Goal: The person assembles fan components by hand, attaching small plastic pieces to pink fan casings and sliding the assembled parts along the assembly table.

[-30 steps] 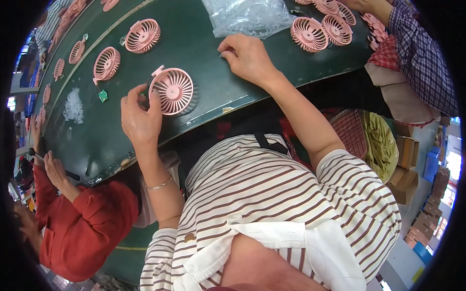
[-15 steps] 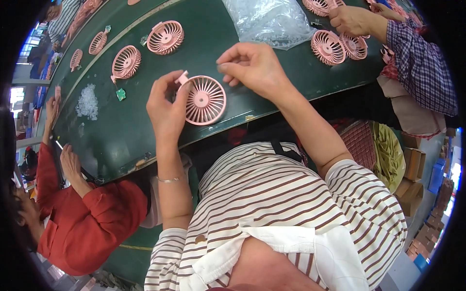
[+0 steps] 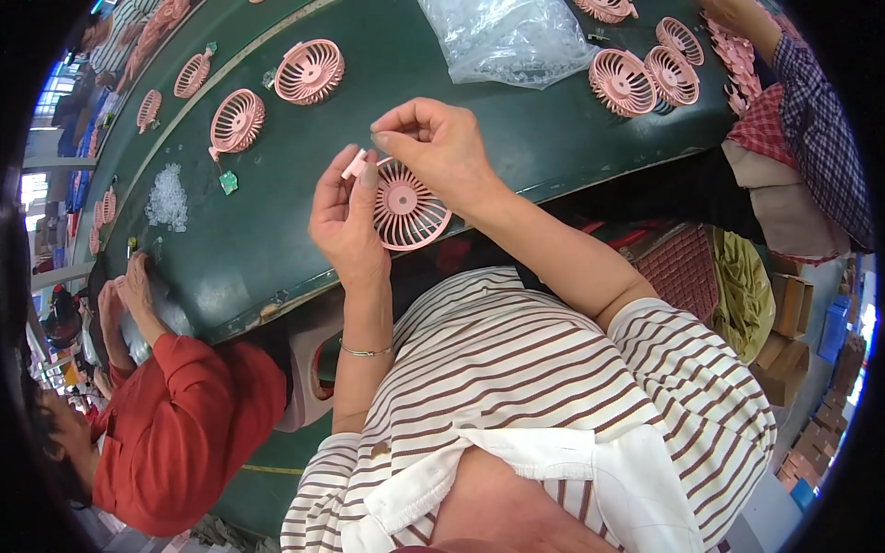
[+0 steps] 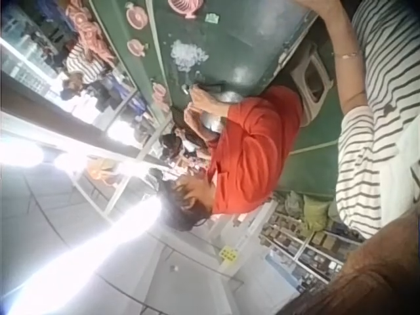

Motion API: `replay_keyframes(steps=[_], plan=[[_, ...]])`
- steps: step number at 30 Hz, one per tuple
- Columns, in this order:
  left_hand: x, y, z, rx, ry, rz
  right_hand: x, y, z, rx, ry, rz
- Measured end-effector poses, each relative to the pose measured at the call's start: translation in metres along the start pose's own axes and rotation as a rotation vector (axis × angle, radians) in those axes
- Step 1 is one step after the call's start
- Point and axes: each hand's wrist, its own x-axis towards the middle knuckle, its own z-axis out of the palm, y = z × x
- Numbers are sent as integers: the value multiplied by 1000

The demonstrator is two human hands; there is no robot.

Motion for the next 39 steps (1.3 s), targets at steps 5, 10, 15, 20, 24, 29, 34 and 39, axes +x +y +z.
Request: replay_keyframes(steps=[5,10,15,20,24,29,34,39], plan=[[1,-1,-3,45,-7,24,0,0,-2,34,-18,24],[1,-5,-3,3,-50,40,-3,-6,-8,-6,-43,-4],[12,-7,12,110,-108,-95,-13,-43,-48,-157,200,-183],[61,-3,120,161,-197,66,-44,-109,-106,44,32,-656],[85,-17,197,-241,-192,-218,-44,-82,-100,-133,112,-614],[119,5,158,610,-373,329,-42,-60,-134,-29,222,-452],[208,10,18,1625,90,426,-36,-52,-128,-45,167,-231],[219,15,-7,1446,-99,366,-24,-49,-104,41,64,-145]])
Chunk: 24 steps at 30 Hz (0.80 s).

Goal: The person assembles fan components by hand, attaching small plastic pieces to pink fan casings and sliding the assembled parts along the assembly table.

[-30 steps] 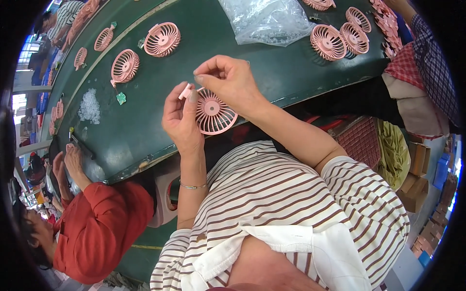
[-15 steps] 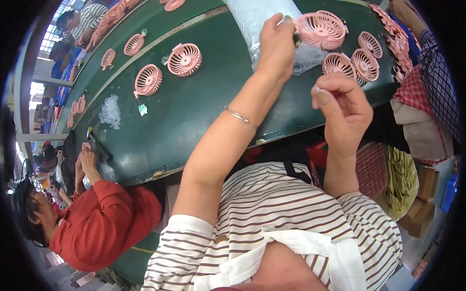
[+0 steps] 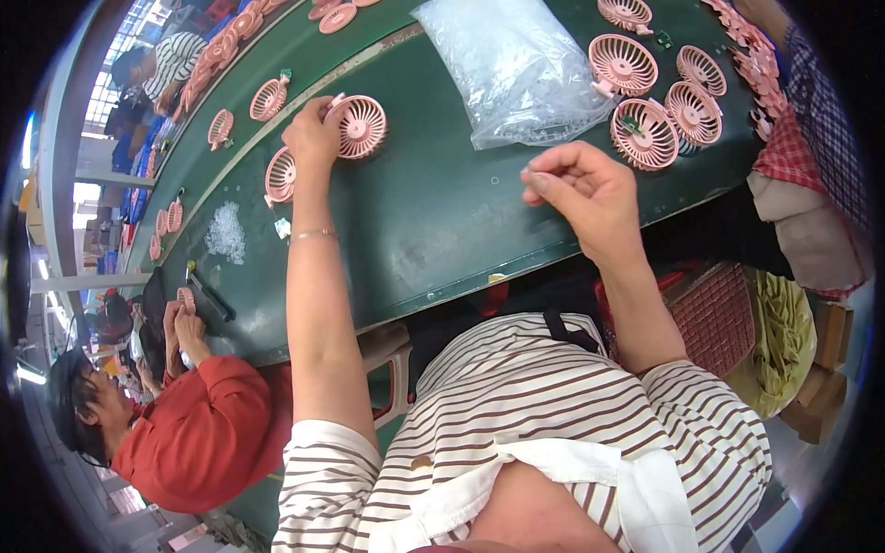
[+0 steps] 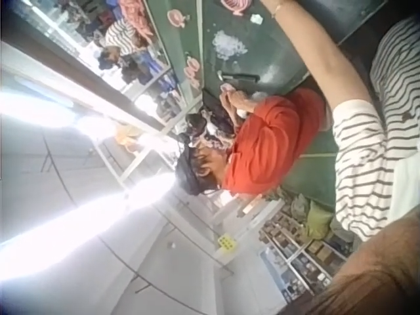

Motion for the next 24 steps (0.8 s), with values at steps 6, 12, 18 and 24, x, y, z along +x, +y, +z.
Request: replay_keyframes(steps=[6,12,18,24], plan=[[-66,56,-35,-422,143,159,16,3,20,37,-21,12],[-157,85,-41,-688,41,-39,31,27,73,-10,-30,-31],[-193,82,-24,-1015,105,-213,18,61,87,-16,-82,143],[-198,82,-21,-1211,53,-260,13,56,88,48,-77,158]])
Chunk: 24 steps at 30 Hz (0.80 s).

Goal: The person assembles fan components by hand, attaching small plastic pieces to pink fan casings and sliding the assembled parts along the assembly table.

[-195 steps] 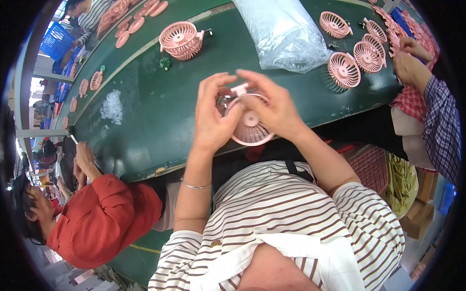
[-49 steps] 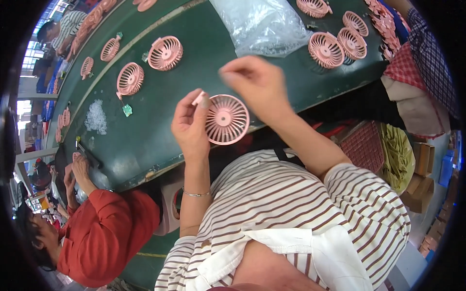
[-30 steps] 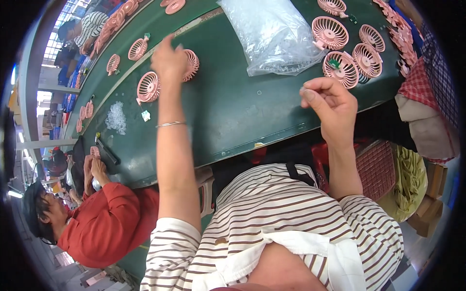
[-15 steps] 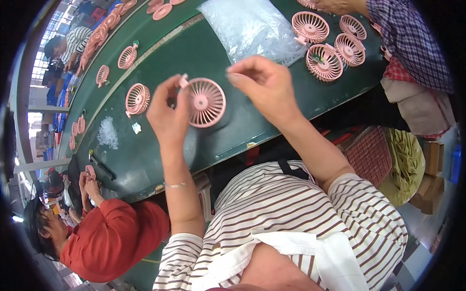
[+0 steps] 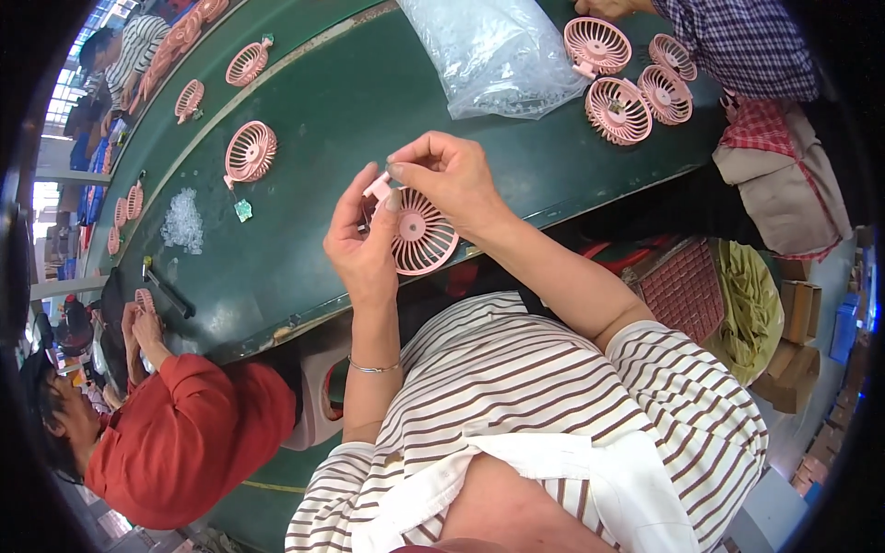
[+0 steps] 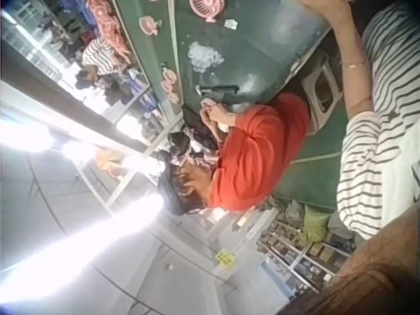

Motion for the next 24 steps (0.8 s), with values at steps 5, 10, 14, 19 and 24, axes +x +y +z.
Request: replay_keyframes(steps=[5,10,14,19,24], plan=[[-1,-4,-6,-73,-19,-96,-2,0,2,90,-38,37],[0,-8,-9,-156,-1,-93,0,0,3,73,-56,104],[1,-9,-9,-166,-10,-56,0,1,4,75,-65,97],[4,-6,-9,-205,-31,-110,-1,1,6,117,-44,116],[4,-6,-11,-213,-47,-81,-1,3,8,102,-33,90]])
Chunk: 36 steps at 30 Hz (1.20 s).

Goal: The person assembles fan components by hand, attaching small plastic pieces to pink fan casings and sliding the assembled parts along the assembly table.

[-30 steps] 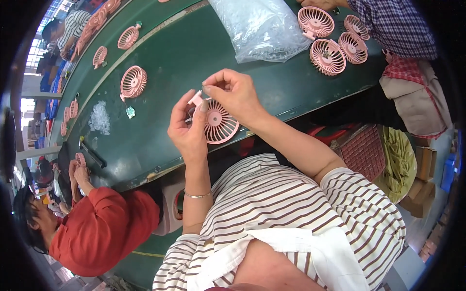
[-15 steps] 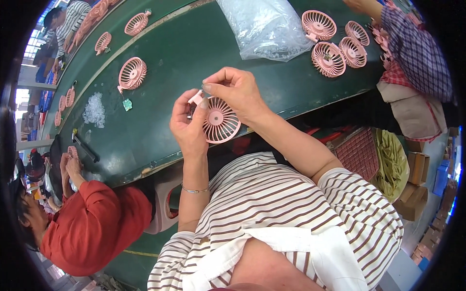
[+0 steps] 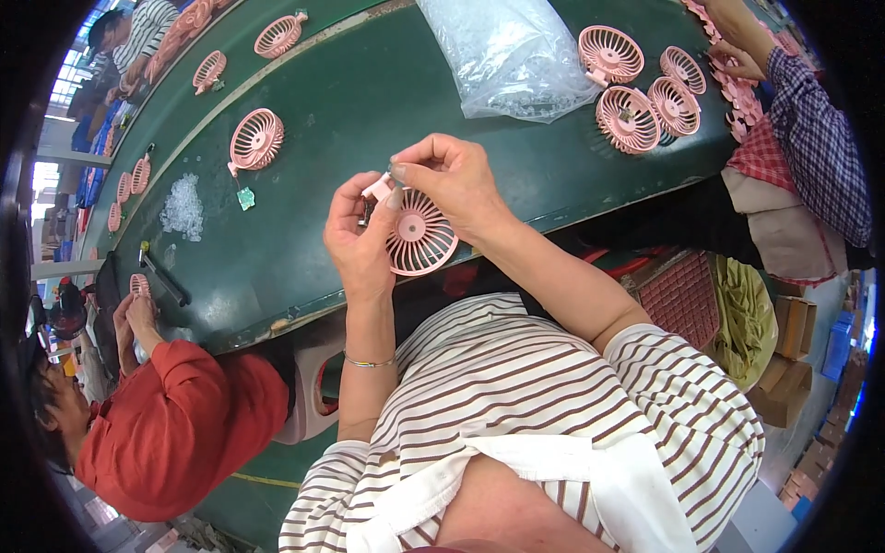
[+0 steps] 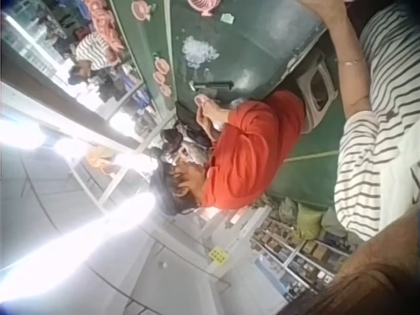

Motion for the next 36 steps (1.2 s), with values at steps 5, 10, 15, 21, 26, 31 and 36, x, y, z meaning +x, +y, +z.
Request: replay_keyframes(steps=[5,10,15,21,26,31,36], plan=[[-3,2,4,-31,72,42,0,0,-1,37,-15,29],[-3,3,1,81,33,48,-2,-2,-1,41,-15,43],[-1,4,-1,105,21,47,-2,-2,1,54,3,42],[-2,-1,-3,130,48,75,-5,-4,0,-139,-103,-27],[-2,-6,-13,181,39,116,-17,1,4,-531,-216,-376],[2,-3,-9,141,30,132,-20,3,14,-542,-41,-478],[2,-3,-9,142,40,165,-10,6,-1,-585,-231,-510]])
